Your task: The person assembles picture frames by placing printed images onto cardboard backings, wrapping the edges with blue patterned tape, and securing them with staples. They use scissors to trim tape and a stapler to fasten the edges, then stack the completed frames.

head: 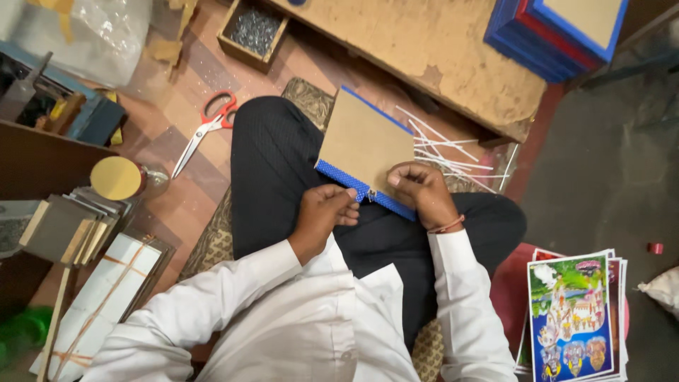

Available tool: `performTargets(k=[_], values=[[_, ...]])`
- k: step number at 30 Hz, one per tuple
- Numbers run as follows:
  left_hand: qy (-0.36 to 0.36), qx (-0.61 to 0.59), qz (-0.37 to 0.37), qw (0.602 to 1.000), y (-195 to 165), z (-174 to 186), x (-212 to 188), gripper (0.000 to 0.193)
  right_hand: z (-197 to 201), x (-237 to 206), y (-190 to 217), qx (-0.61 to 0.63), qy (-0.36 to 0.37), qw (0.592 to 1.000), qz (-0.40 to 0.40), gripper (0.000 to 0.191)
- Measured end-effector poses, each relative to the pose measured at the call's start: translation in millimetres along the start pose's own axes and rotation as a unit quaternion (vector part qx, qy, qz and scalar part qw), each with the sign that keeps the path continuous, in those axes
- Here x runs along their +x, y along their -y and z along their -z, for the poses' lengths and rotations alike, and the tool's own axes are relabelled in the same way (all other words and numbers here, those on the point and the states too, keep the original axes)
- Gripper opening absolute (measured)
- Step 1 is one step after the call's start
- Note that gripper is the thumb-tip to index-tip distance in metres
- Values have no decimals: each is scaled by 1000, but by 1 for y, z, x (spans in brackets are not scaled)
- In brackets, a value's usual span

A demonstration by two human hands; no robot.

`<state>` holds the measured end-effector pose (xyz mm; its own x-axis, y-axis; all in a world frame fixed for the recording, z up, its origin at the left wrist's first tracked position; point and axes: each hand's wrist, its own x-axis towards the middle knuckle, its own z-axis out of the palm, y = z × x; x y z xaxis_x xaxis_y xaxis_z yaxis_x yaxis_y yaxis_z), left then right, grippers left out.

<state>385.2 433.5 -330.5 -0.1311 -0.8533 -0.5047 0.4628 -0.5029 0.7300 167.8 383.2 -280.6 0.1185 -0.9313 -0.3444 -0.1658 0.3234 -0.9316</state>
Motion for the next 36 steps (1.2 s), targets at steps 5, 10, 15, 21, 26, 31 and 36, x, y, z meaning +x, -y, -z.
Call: performTargets(k=[5, 10, 15, 21, 26, 31, 36], values=[[44, -8, 1, 999, 10, 2, 2, 34, 0, 1, -2, 70, 60, 994, -64, 15], [99, 6, -71, 992, 3, -8, 2, 42, -5, -13, 21, -25, 59, 996, 62, 20], [102, 85, -140, 981, -1, -16, -3, 42, -12, -16, 26, -132, 56, 979, 142, 17], [48, 61, -84, 993, 3, -12, -7, 35, -8, -8, 9, 9, 14, 1000, -11, 7], [2, -27, 58, 998, 11, 0, 0, 34, -2, 4, -6, -45, 64, 996, -33, 10], [26, -83, 61, 994, 14, -2, 22, 38, 2, 14, -18, -63, 88, 994, -32, 13], [-10, -61, 57, 996, 19, -7, 30, 38, 5, 24, -31, -84, 104, 991, -13, 12]])
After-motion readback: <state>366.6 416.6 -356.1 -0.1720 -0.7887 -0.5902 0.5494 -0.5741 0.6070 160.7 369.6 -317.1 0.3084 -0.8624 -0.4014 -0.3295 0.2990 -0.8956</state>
